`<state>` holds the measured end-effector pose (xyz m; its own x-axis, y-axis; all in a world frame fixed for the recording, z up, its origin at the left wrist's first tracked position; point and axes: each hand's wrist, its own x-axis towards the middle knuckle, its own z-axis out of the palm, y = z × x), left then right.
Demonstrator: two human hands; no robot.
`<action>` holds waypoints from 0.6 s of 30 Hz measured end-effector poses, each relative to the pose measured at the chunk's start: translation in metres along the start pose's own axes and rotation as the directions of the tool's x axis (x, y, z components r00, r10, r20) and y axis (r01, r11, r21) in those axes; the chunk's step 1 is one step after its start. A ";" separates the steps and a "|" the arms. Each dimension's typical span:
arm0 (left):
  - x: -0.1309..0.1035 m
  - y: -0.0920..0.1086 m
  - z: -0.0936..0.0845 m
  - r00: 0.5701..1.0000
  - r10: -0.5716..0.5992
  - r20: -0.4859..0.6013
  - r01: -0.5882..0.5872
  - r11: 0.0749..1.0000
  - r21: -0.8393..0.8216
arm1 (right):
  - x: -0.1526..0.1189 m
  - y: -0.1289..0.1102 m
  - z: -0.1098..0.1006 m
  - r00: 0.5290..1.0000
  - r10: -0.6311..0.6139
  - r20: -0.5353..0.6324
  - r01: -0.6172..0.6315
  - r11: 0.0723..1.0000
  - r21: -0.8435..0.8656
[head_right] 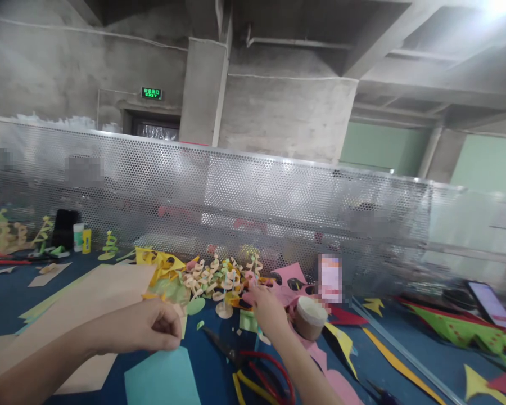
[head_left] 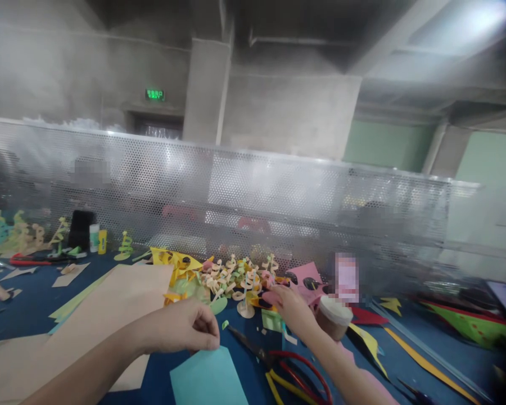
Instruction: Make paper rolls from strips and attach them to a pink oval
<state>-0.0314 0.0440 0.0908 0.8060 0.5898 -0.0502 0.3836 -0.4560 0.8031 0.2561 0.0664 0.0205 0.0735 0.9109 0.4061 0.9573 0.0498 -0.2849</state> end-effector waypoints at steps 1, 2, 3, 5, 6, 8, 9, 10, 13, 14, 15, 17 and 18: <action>0.000 0.000 0.000 1.000 0.004 0.003 -0.004 1.000 0.005 | -0.002 0.004 0.006 1.000 0.003 0.016 -0.002 1.000 -0.022; 0.000 0.000 0.000 1.000 0.006 0.006 -0.006 1.000 0.006 | -0.004 0.006 0.011 0.999 0.004 0.032 -0.003 0.999 -0.042; 0.000 0.000 0.000 1.000 0.003 0.010 -0.003 1.000 0.003 | -0.007 0.006 0.015 0.999 0.006 0.046 -0.003 0.998 -0.060; 0.001 -0.001 0.001 1.000 -0.006 0.014 0.006 1.000 -0.004 | -0.012 0.004 0.020 0.998 0.005 0.069 0.002 0.996 -0.092; 0.001 -0.001 0.001 1.000 -0.008 0.014 0.008 1.000 -0.002 | -0.014 0.002 0.022 0.997 0.004 0.078 0.005 0.994 -0.108; 0.001 -0.002 0.001 1.000 -0.002 0.012 0.002 1.000 0.006 | -0.017 -0.002 0.022 0.996 0.001 0.091 0.012 0.990 -0.137; 0.001 -0.003 0.001 1.000 0.008 0.010 -0.008 1.000 0.014 | -0.018 -0.003 0.022 0.995 -0.001 0.095 0.016 0.988 -0.151; 0.001 -0.003 0.002 1.000 0.018 0.008 -0.018 1.000 0.022 | -0.018 -0.004 0.021 0.995 -0.003 0.097 0.019 0.987 -0.162; 0.001 -0.004 0.002 1.000 0.029 0.009 -0.030 0.999 0.024 | -0.017 -0.002 0.024 0.995 0.002 0.102 0.017 0.983 -0.182; 0.001 -0.004 0.002 1.000 0.023 0.010 -0.024 0.999 0.022 | -0.015 -0.001 0.027 0.994 0.006 0.105 0.014 0.983 -0.183; 0.001 -0.004 0.003 1.000 0.013 0.012 -0.013 1.000 0.017 | -0.014 0.001 0.029 0.994 0.010 0.109 0.010 0.983 -0.182; 0.002 -0.004 0.003 1.000 -0.011 0.018 0.011 1.000 0.008 | -0.012 0.006 0.035 0.993 0.014 0.117 0.006 0.985 -0.171; 0.002 -0.003 0.003 1.000 -0.019 0.021 0.019 1.000 0.006 | -0.011 0.009 0.037 0.993 0.014 0.120 0.006 0.987 -0.162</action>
<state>-0.0299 0.0447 0.0863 0.8076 0.5846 -0.0777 0.4017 -0.4489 0.7982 0.2532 0.0721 -0.0185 0.0524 0.9540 0.2952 0.9904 -0.0118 -0.1378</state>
